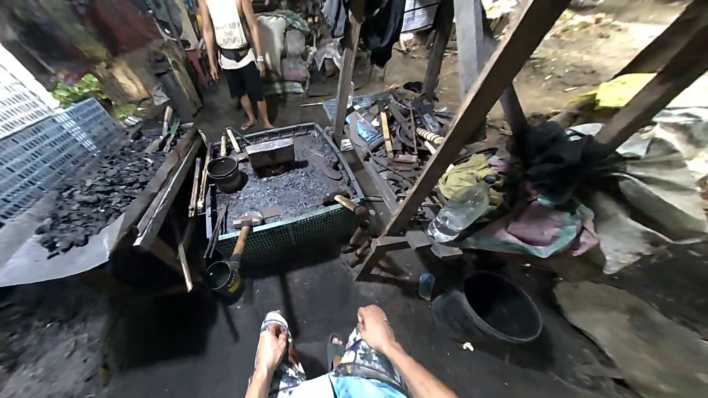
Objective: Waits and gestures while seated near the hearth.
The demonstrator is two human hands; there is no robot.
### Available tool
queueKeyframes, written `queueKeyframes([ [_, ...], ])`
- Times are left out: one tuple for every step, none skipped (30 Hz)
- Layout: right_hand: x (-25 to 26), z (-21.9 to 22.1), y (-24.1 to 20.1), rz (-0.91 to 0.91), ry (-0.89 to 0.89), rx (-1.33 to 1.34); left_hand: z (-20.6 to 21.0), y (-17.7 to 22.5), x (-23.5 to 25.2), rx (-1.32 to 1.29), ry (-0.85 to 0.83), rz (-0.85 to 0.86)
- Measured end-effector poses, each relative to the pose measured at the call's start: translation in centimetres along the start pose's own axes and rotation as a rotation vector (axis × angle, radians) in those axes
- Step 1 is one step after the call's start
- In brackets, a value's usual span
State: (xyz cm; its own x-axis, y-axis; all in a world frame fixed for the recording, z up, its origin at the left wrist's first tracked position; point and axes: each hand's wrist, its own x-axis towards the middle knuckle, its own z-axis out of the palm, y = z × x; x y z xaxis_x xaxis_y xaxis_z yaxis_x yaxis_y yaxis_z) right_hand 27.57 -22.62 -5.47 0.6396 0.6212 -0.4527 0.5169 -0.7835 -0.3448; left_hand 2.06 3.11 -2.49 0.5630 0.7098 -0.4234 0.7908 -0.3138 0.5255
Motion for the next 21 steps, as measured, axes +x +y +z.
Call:
queueKeyframes([
  [-0.8, 0.7, 0.2, -0.011, 0.073, 0.033, -0.1, 0.1, 0.0, -0.01, 0.005, -0.007],
  [-1.2, 0.9, 0.3, -0.012, 0.121, 0.086, -0.1, 0.0, -0.1, -0.02, 0.009, -0.013],
  [-1.4, 1.0, 0.5, -0.01, 0.143, 0.135, -0.1, 0.0, -0.2, -0.029, 0.016, -0.016],
  [-1.3, 1.0, 0.6, -0.013, 0.149, 0.162, 0.0, 0.0, -0.2, -0.035, 0.021, -0.019],
  [-1.0, 1.0, 0.8, -0.021, 0.162, 0.169, 0.0, 0.1, -0.1, -0.04, 0.018, -0.019],
  [-0.6, 1.0, 0.9, -0.028, 0.178, 0.164, 0.1, 0.3, 0.2, -0.04, 0.012, -0.018],
  [-0.5, 1.0, 0.8, -0.026, 0.183, 0.148, 0.3, 0.3, 0.4, -0.035, 0.005, -0.021],
  [-0.4, 1.1, 0.8, -0.018, 0.18, 0.135, 0.5, 0.4, 0.5, -0.023, -0.006, -0.028],
  [-0.4, 1.2, 0.6, -0.005, 0.167, 0.122, 0.6, 0.4, 0.6, -0.009, -0.015, -0.035],
  [-0.3, 1.2, 0.5, 0.007, 0.152, 0.109, 0.7, 0.5, 0.6, 0.006, -0.026, -0.037],
  [-0.3, 1.2, 0.4, 0.015, 0.137, 0.102, 0.7, 0.6, 0.6, 0.018, -0.034, -0.036],
  [-0.3, 1.2, 0.3, 0.019, 0.13, 0.099, 0.6, 0.6, 0.5, 0.028, -0.037, -0.029],
  [-0.2, 1.3, 0.3, 0.022, 0.131, 0.1, 0.6, 0.5, 0.5, 0.032, -0.035, -0.02],
  [-0.1, 1.3, 0.3, 0.023, 0.132, 0.108, 0.5, 0.4, 0.6, 0.029, -0.037, -0.014],
  [0.0, 1.4, 0.4, 0.023, 0.135, 0.121, 0.4, 0.3, 0.7, 0.026, -0.041, -0.012],
  [0.1, 1.6, 0.4, 0.025, 0.139, 0.132, 0.3, 0.2, 0.8, 0.021, -0.044, -0.012],
  [0.2, 1.8, 0.5, 0.025, 0.143, 0.139, 0.2, 0.1, 0.9, 0.013, -0.042, -0.011],
  [0.3, 2.0, 0.5, 0.023, 0.151, 0.136, 0.1, 0.1, 1.0, 0.009, -0.043, -0.015],
  [0.4, 2.1, 0.4, 0.022, 0.157, 0.127, 0.0, 0.1, 1.1, 0.006, -0.046, -0.021],
  [0.3, 2.3, 0.4, 0.023, 0.154, 0.118, 0.0, 0.1, 1.0, 0.003, -0.05, -0.029],
  [0.1, 2.3, 0.4, 0.026, 0.148, 0.115, 0.0, 0.1, 0.9, 0.0, -0.054, -0.034],
])
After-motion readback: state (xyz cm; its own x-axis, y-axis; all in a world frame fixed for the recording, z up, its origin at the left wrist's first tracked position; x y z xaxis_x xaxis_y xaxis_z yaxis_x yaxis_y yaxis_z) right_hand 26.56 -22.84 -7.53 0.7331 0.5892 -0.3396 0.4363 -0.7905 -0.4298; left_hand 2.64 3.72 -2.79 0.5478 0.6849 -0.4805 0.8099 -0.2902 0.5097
